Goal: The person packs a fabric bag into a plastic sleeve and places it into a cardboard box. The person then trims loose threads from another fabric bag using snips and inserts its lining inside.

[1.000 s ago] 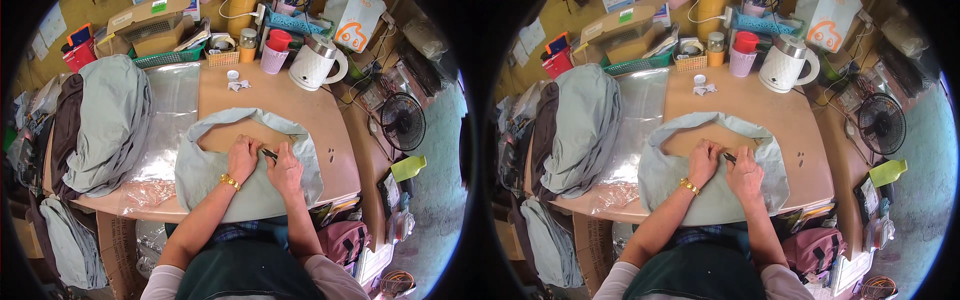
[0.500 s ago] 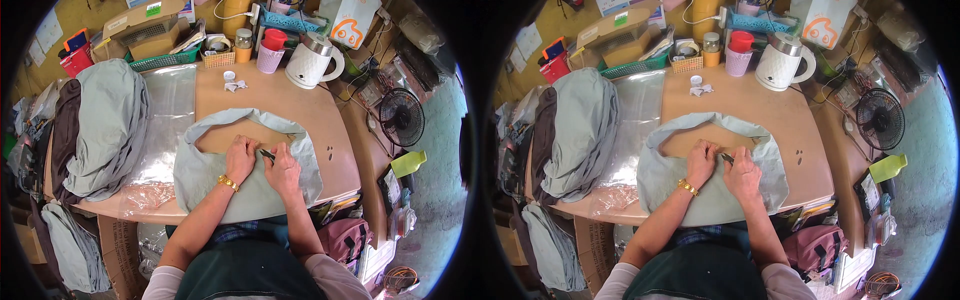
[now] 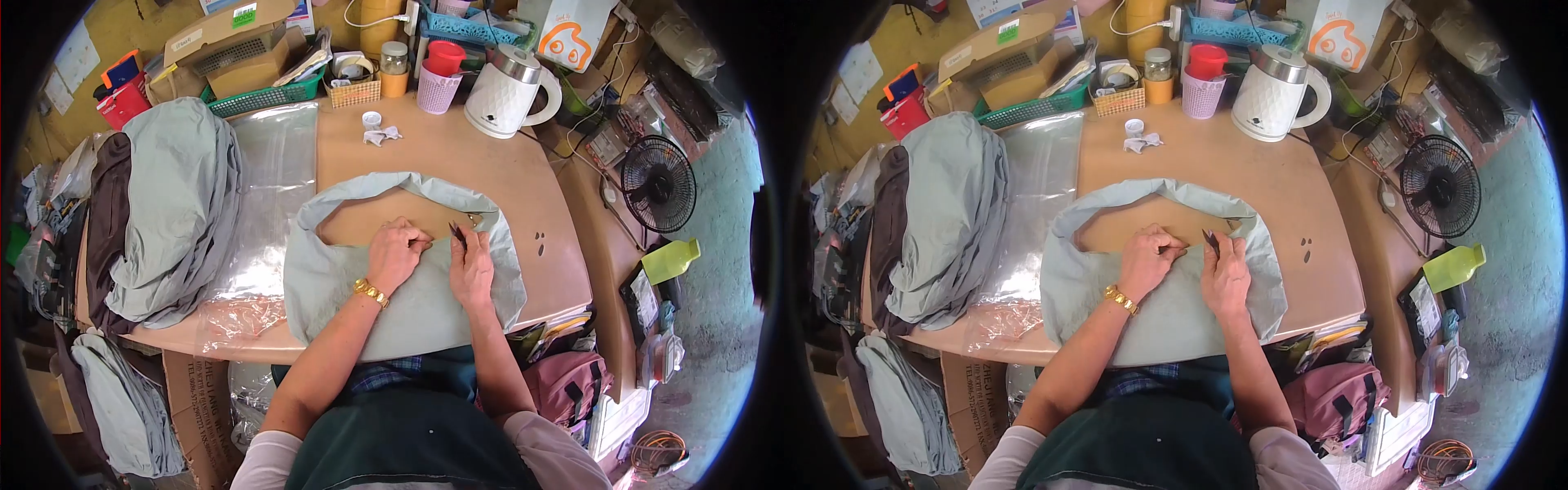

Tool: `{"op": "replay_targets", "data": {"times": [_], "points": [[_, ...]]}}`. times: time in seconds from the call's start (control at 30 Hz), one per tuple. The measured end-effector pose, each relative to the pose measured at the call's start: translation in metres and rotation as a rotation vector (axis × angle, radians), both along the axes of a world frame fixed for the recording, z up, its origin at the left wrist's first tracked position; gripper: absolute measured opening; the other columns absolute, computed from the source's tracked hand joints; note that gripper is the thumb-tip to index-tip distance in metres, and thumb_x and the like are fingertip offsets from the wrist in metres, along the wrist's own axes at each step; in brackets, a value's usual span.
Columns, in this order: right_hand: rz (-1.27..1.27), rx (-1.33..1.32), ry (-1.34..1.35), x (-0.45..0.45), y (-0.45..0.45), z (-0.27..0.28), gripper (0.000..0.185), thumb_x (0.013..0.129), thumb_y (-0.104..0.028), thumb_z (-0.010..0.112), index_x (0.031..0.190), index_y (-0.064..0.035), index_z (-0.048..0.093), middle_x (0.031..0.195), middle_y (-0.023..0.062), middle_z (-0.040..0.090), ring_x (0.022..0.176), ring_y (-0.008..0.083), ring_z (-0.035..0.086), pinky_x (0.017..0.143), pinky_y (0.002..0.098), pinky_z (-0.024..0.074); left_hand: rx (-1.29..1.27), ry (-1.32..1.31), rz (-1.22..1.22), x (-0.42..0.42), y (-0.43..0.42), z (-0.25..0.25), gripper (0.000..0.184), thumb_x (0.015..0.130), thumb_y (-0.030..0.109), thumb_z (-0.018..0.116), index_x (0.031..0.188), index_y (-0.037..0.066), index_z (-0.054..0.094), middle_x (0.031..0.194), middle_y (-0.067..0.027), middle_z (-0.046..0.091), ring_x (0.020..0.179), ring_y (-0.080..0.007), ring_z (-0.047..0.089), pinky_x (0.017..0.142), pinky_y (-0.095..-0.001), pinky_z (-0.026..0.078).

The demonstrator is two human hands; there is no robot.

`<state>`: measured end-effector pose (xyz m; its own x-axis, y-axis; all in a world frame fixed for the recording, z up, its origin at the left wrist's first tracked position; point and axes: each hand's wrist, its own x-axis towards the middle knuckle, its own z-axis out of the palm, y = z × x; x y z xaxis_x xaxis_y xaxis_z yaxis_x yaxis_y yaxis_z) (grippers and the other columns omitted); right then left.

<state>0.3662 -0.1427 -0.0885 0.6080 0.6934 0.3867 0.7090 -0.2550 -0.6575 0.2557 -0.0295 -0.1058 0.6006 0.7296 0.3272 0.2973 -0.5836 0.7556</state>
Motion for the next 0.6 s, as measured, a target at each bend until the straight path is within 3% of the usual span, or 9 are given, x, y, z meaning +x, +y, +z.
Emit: {"op": "replay_targets", "data": {"times": [0.1, 0.17, 0.23, 0.4, 0.53, 0.6], "points": [[0.005, 0.009, -0.013, 0.001, 0.001, 0.0, 0.025, 0.092, -0.012, 0.056, 0.115, -0.0015, 0.058, 0.097, 0.018, 0.054, 0.086, 0.036, 0.058, 0.074, 0.0425, 0.0481, -0.206, -0.069, -0.029, -0.004, 0.004, 0.003, 0.01, 0.074, 0.019, 0.076, 0.079, 0.01, 0.075, 0.074, -0.0063, 0.065, 0.07, -0.0204, 0.061, 0.063, -0.0333, 0.047], [0.014, 0.016, -0.013, 0.0, 0.0, 0.001, 0.025, 0.092, -0.012, 0.058, 0.115, -0.002, 0.058, 0.097, 0.0176, 0.054, 0.085, 0.0355, 0.059, 0.073, 0.0425, 0.0482, -0.19, -0.047, -0.032, -0.006, 0.004, 0.006, 0.011, 0.076, 0.018, 0.076, 0.08, 0.008, 0.075, 0.074, -0.0063, 0.066, 0.067, -0.018, 0.062, 0.061, -0.0312, 0.047], [0.025, 0.044, 0.014, -0.002, 0.0, 0.005, 0.027, 0.088, -0.013, 0.064, 0.113, -0.0028, 0.06, 0.094, 0.0169, 0.055, 0.081, 0.0342, 0.059, 0.071, 0.0416, 0.0483, -0.173, -0.027, -0.033, -0.007, 0.006, 0.007, 0.011, 0.077, 0.018, 0.076, 0.081, 0.007, 0.074, 0.073, -0.0064, 0.067, 0.064, -0.0155, 0.062, 0.06, -0.0291, 0.047], [0.094, -0.062, 0.022, 0.009, -0.001, 0.01, 0.032, 0.078, -0.011, 0.073, 0.107, -0.0036, 0.062, 0.091, 0.0148, 0.057, 0.08, 0.0334, 0.061, 0.07, 0.0408, 0.0492, -0.408, -0.077, -0.116, -0.01, 0.013, -0.004, 0.015, 0.081, 0.017, 0.074, 0.084, 0.003, 0.073, 0.07, -0.005, 0.069, 0.058, -0.0086, 0.058, 0.056, -0.0262, 0.045], [0.081, -0.079, 0.047, 0.007, -0.002, 0.004, 0.032, 0.075, -0.01, 0.075, 0.104, -0.0043, 0.063, 0.091, 0.0136, 0.059, 0.082, 0.0339, 0.062, 0.07, 0.0419, 0.0497, -0.511, -0.103, -0.137, -0.011, 0.015, -0.005, 0.016, 0.083, 0.017, 0.073, 0.089, 0.003, 0.072, 0.072, -0.0039, 0.07, 0.061, -0.0087, 0.059, 0.058, -0.0254, 0.046], [0.073, -0.048, 0.063, 0.005, -0.002, 0.007, 0.033, 0.075, -0.01, 0.075, 0.104, -0.0044, 0.063, 0.094, 0.0143, 0.06, 0.083, 0.0344, 0.062, 0.072, 0.0416, 0.0496, -0.364, 0.019, 0.043, -0.008, 0.002, 0.008, 0.012, 0.088, 0.016, 0.068, 0.091, 0.005, 0.073, 0.08, -0.006, 0.073, 0.069, -0.0099, 0.065, 0.063, -0.025, 0.049]]}}
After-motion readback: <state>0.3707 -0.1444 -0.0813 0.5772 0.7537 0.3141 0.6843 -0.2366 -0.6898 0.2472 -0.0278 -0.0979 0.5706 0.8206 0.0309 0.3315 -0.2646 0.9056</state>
